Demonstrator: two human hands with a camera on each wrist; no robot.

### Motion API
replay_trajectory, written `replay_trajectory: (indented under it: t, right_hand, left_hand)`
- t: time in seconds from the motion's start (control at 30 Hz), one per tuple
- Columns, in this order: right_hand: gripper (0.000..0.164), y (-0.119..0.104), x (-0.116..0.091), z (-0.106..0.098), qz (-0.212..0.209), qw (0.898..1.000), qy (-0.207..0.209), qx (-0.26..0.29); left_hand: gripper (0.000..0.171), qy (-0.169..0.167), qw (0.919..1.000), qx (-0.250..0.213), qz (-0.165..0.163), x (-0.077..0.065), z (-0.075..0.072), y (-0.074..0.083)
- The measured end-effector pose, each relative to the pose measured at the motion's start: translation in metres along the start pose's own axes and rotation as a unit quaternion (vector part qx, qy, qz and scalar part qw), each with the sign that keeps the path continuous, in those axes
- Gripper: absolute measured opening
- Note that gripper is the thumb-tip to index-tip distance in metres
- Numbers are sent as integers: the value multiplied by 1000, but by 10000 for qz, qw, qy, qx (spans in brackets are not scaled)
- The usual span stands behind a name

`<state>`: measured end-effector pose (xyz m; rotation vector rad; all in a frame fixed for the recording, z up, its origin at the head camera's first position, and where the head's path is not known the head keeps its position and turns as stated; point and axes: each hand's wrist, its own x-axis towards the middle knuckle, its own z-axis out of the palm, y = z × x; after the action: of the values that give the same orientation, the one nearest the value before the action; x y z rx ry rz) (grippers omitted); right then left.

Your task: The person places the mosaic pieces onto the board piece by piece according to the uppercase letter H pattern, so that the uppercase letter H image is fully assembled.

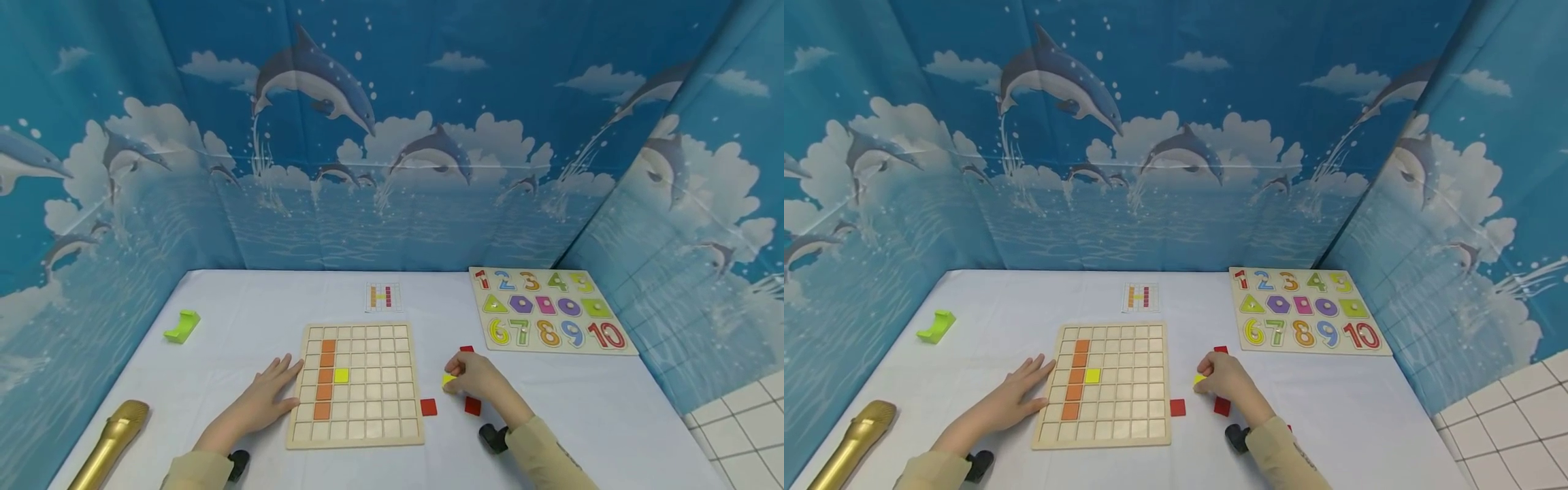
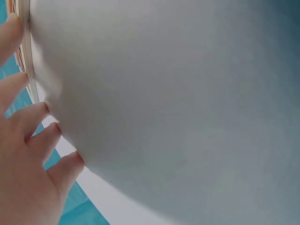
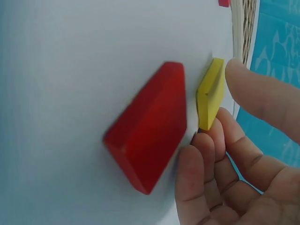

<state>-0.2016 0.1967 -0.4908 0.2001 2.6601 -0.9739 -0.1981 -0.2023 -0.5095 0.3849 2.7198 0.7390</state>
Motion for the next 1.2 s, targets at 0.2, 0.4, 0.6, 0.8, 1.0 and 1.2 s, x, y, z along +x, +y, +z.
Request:
replay_trajectory:
  t: [0.2, 0.4, 0.6, 0.8, 1.0, 1.2]
  right_hand:
    - [29, 1, 2, 1, 81, 9999, 16, -93]
    - [28, 1, 2, 2, 106, 9997, 61, -235]
    - [28, -3, -2, 1, 24, 9996, 108, -266]
    - [26, -3, -4, -1, 107, 9998, 83, -176]
    - [21, -4, -2, -4, 158, 9996, 81, 204]
    - [18, -15, 0, -1, 113, 9975, 93, 693]
  left_hand:
    - [73, -2, 10000, -1, 43, 0, -2, 3]
    - [73, 7, 10000, -3, 29, 0, -3, 5]
    - [72, 16, 10000, 39, -1, 0, -3, 4]
    - [72, 15, 10000, -30, 58, -1, -3, 5]
    - [72, 12, 10000, -14, 86, -1, -3, 4]
    - [72, 5, 9999, -20, 109, -1, -2, 3]
